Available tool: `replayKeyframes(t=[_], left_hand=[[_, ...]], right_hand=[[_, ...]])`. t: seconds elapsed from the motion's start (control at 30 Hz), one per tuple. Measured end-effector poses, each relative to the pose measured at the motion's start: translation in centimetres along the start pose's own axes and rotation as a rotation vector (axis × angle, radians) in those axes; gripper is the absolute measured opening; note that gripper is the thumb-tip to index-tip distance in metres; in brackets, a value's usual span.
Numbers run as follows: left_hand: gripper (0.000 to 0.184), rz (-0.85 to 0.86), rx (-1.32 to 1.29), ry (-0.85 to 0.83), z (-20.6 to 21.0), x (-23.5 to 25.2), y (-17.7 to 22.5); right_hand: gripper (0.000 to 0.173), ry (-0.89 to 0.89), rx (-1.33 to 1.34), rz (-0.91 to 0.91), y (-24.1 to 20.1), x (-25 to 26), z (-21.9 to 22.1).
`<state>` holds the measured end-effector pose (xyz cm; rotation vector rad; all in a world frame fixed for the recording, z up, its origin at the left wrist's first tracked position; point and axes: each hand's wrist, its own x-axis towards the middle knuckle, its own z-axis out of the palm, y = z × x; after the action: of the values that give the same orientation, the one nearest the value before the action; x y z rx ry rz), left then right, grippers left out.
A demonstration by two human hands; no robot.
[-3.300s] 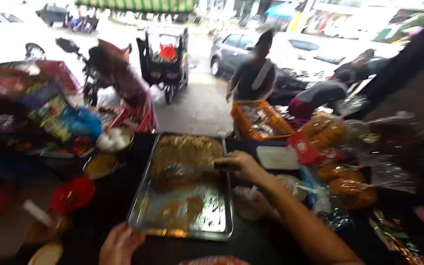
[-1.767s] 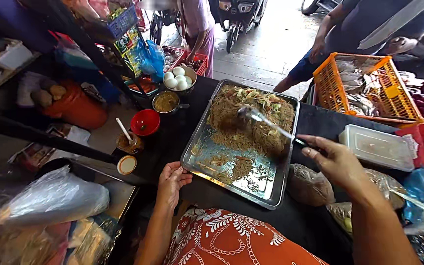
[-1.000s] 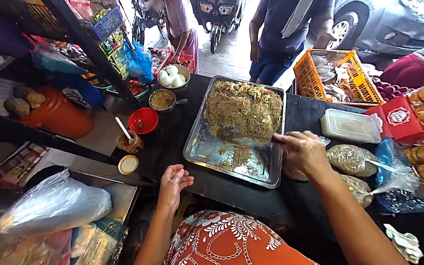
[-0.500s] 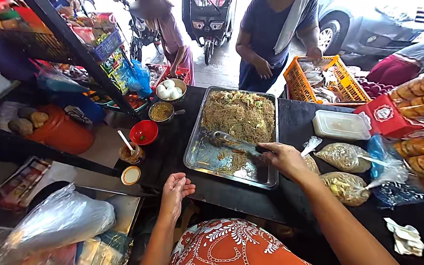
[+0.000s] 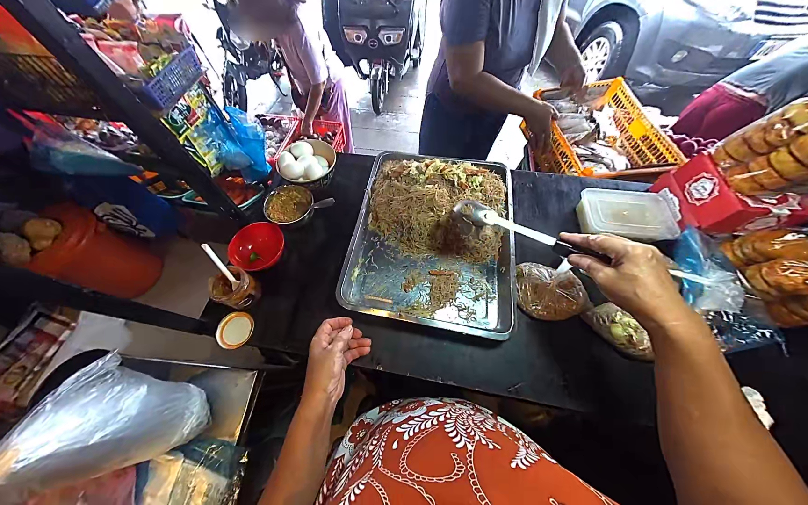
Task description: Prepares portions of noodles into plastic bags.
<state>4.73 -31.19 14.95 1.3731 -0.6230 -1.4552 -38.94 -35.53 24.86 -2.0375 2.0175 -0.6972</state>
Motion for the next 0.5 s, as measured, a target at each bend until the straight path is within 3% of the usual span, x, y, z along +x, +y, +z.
replayKeyframes(t=[0.33, 0.5], left_hand=[[0.015, 0.004, 0.025, -0.007, 1.1, -0.2, -0.1], [0.016, 0.006, 0.007, 0.028, 0.6, -0.4, -0.3]], right_hand=[[0.033, -0.357, 0.06, -0.107, -5.2, 0.6, 7.2], [0.032, -0.408, 0.044, -0.099, -1.8, -0.7, 4.5]])
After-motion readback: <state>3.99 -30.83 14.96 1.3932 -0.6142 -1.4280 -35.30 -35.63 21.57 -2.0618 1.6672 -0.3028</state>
